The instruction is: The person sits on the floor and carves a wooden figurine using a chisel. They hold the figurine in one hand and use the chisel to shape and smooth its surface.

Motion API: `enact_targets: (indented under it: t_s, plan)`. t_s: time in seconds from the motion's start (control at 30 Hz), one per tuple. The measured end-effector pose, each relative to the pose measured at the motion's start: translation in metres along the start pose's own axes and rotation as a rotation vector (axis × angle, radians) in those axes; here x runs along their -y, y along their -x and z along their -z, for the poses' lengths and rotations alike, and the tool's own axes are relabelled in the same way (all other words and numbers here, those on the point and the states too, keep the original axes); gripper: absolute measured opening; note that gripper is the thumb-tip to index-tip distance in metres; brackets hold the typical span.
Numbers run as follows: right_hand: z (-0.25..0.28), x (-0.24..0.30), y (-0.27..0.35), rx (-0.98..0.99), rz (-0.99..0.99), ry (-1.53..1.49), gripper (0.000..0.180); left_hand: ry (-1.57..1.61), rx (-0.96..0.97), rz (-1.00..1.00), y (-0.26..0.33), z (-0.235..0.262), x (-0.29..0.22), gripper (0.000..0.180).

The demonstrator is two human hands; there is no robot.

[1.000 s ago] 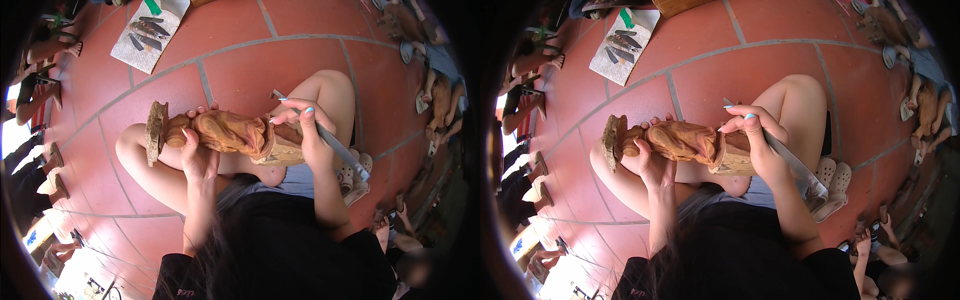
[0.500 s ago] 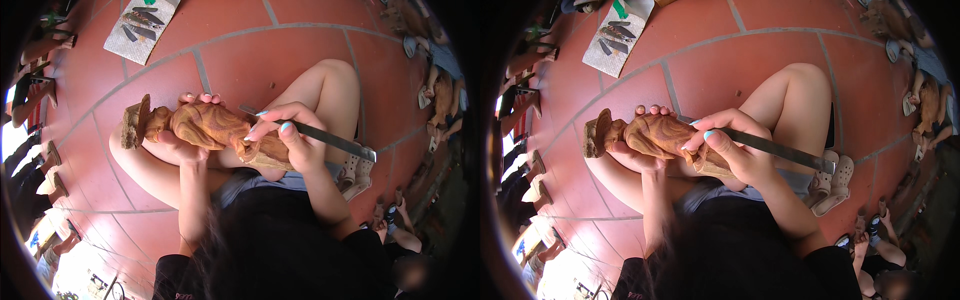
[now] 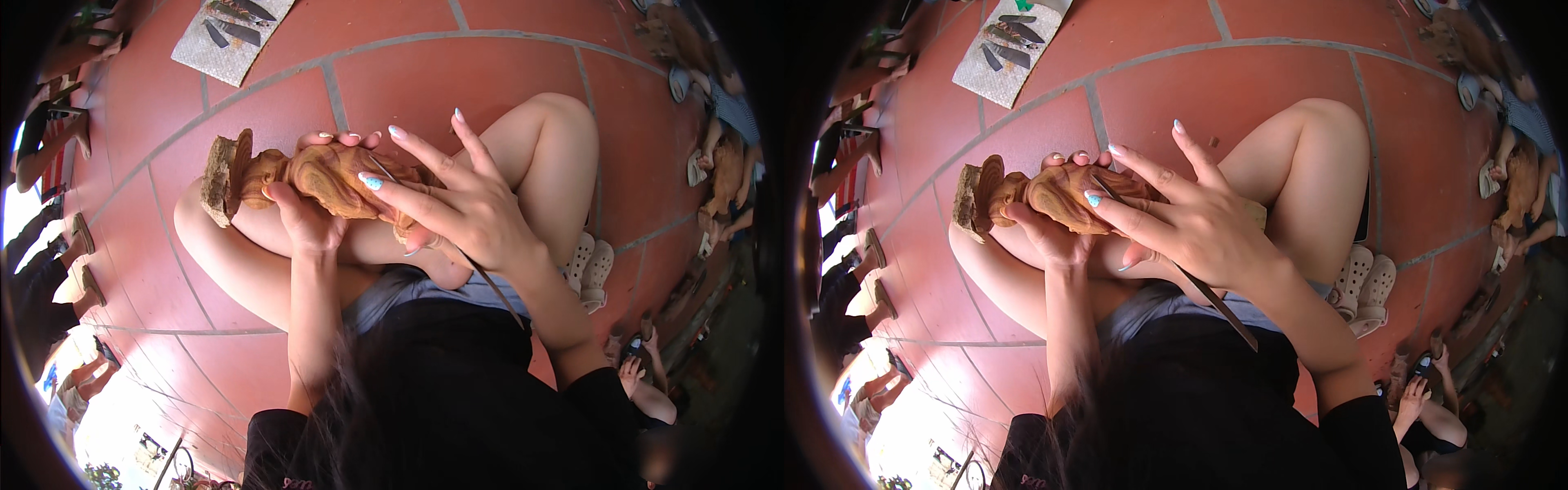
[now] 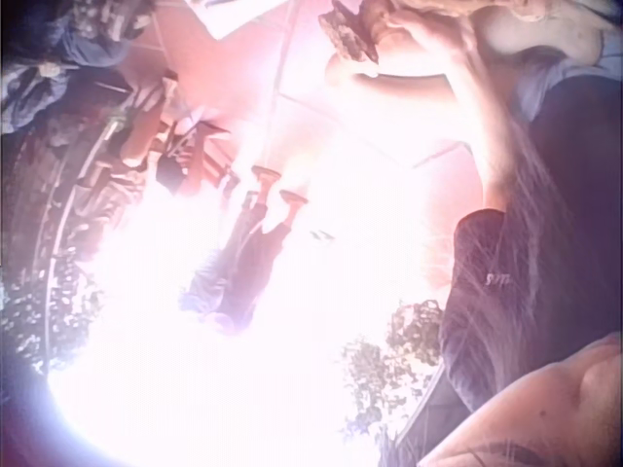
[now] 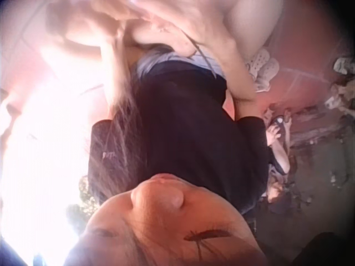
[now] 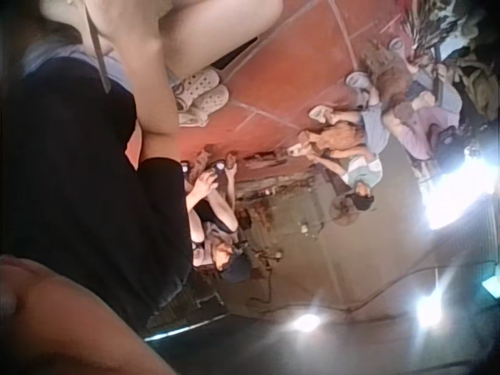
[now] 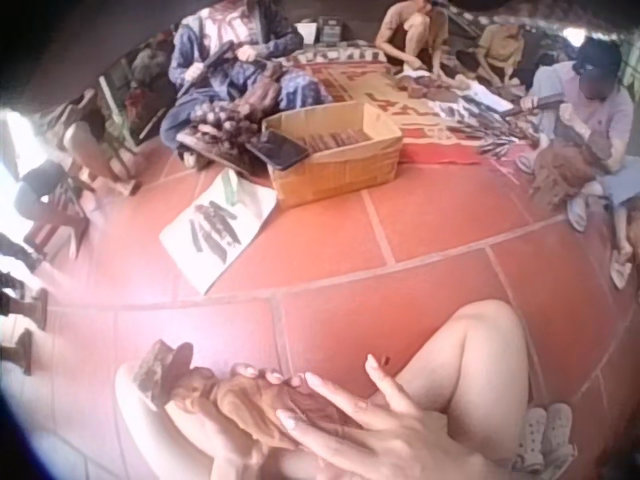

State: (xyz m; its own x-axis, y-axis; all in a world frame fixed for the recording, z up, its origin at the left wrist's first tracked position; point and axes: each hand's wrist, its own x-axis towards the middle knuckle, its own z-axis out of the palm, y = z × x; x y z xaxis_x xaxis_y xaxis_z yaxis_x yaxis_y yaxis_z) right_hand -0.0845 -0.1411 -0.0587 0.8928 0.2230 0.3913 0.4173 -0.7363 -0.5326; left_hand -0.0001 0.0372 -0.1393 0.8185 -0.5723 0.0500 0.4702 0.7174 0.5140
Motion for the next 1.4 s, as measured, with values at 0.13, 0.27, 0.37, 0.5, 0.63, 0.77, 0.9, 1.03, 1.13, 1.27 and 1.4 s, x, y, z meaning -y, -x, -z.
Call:
enact_targets:
  t_s: [0.13,0.27,0.37,0.5,0.63,0.77,0.9,1.03,1.13,1.27,1.4]
  plan:
    - [0.006,0.002,0.007,0.106,0.045,0.039,0.053,-0.003,-0.005,-0.004,-0.001,-0.004,0.001,0.078]
    - [0.006,0.003,0.002,0.092,0.026,0.054,0.053,-0.048,0.021,-0.003,-0.003,-0.003,-0.001,0.079]
    - [0.000,-0.005,-0.007,0.041,0.045,0.011,0.053,-0.066,0.018,0.006,-0.003,-0.006,-0.001,0.079]
    - [-0.008,-0.009,-0.014,0.027,0.042,0.074,0.051,-0.100,-0.029,0.010,0.000,-0.012,-0.001,0.077]
    - [-0.004,-0.002,-0.009,0.065,0.028,0.057,0.051,-0.028,-0.094,-0.048,0.004,-0.011,0.004,0.070]
    - [0.004,0.001,0.002,0.117,-0.005,-0.003,0.048,0.007,-0.271,-0.088,0.008,-0.025,0.005,0.062]
    - [0.013,-0.001,0.007,0.125,-0.038,0.075,0.046,-0.114,-0.356,-0.106,0.006,-0.043,0.004,0.060]
    - [0.025,-0.002,0.005,0.124,-0.063,0.142,0.040,-0.131,-0.556,-0.071,-0.002,-0.071,0.000,0.051]
    - [0.030,0.002,0.001,0.141,-0.121,0.206,0.037,-0.095,-0.588,-0.066,-0.004,-0.083,0.000,0.043]
    - [0.036,0.012,-0.002,0.113,-0.200,0.286,0.036,0.013,-0.532,-0.026,0.001,-0.092,-0.003,0.045]
    - [0.041,0.005,0.000,0.008,-0.218,0.299,0.034,-0.284,-0.168,0.035,0.011,-0.086,-0.013,0.065]
